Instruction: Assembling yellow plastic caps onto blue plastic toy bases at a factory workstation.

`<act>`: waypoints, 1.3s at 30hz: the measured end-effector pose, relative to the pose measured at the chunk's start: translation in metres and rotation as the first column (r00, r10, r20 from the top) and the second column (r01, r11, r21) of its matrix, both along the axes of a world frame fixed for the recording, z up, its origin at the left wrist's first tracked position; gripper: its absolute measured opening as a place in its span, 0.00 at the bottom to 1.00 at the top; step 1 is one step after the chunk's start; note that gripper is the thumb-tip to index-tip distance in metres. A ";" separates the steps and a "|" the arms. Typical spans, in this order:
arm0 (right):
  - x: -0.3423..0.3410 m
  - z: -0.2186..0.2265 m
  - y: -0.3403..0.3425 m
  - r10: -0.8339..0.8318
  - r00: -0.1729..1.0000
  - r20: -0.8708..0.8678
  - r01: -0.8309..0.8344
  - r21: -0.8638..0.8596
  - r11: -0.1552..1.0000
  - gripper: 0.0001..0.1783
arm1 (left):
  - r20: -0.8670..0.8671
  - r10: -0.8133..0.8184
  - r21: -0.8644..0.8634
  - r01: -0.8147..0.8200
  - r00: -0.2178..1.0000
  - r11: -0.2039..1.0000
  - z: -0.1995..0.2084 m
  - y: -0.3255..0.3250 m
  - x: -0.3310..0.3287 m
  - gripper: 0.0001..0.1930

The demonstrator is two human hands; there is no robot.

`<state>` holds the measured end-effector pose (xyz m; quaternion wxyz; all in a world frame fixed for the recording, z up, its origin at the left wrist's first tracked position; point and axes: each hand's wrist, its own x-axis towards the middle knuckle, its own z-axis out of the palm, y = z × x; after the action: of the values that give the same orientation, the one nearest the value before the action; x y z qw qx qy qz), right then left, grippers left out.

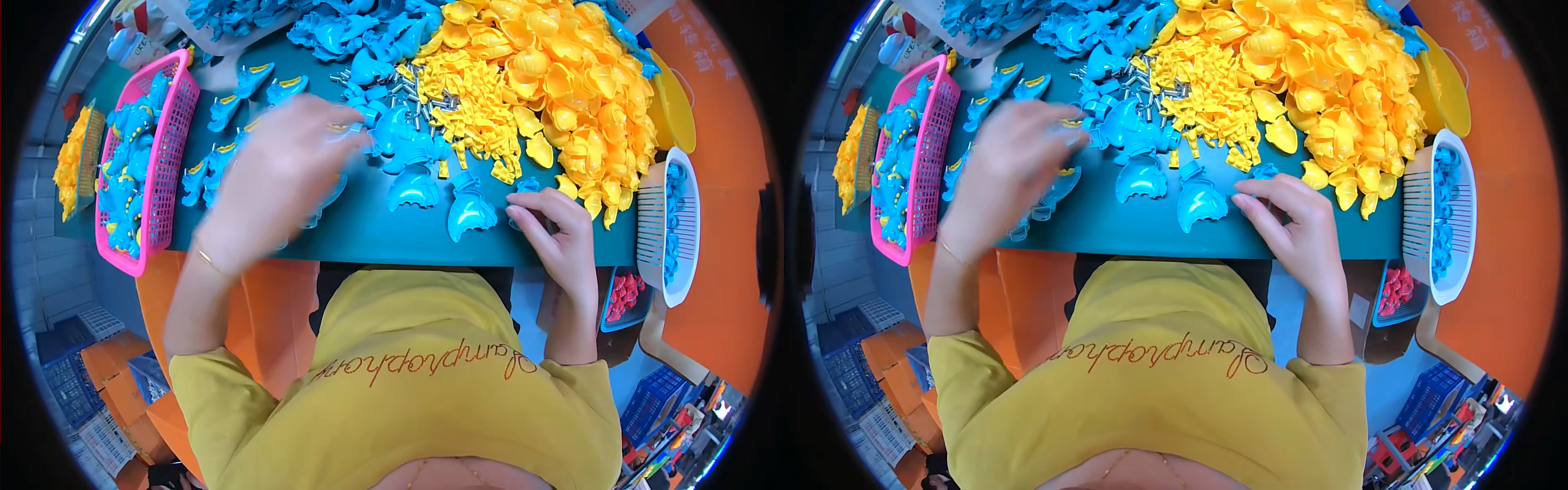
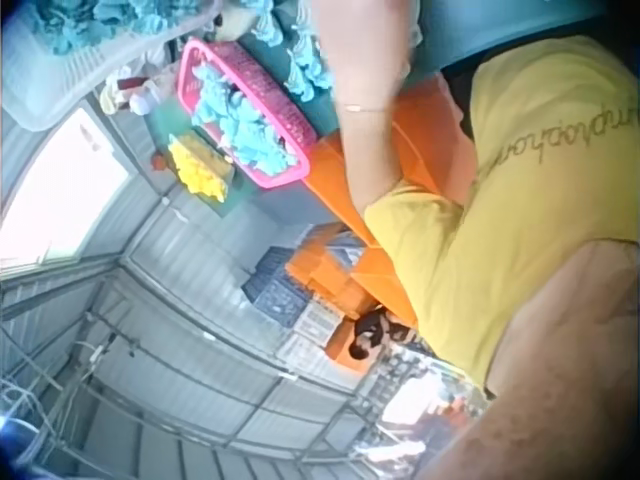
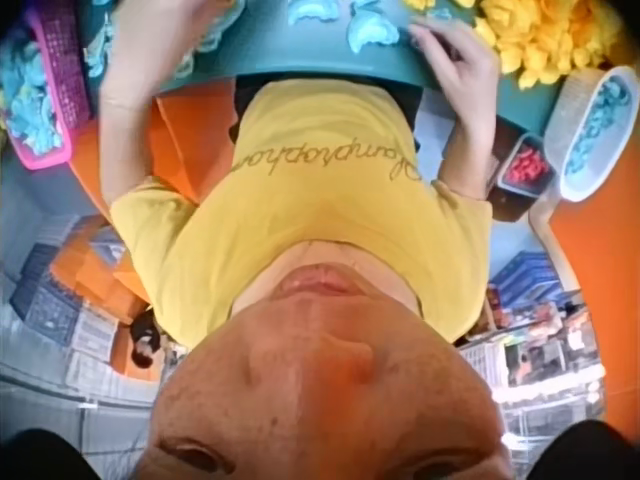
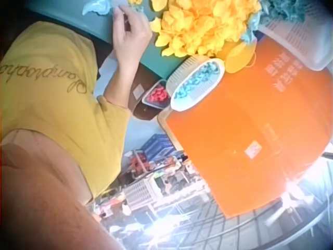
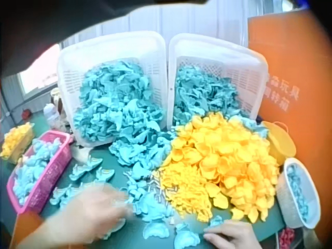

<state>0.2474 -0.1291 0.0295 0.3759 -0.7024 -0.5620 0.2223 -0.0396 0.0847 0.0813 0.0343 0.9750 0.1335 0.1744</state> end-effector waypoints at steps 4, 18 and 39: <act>-0.013 0.004 0.011 0.069 0.997 0.027 -0.070 0.057 0.996 0.08 | -0.178 -0.106 0.278 0.154 0.978 0.948 -0.029 -0.036 0.027 0.24; 0.003 -0.006 0.080 0.047 0.867 0.496 -0.116 0.108 0.987 0.09 | -0.227 -0.107 -0.001 0.110 0.968 0.994 -0.041 -0.084 0.011 0.12; -0.072 -0.016 0.046 0.220 0.830 0.512 -0.312 0.101 0.945 0.11 | 0.197 0.062 -0.367 0.015 0.978 0.930 -0.099 -0.109 -0.012 0.19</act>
<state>0.1757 -0.0827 0.0137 0.2468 -0.6134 -0.7494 0.0338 -0.0515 -0.0243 -0.0174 0.2270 0.9265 0.1712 0.2463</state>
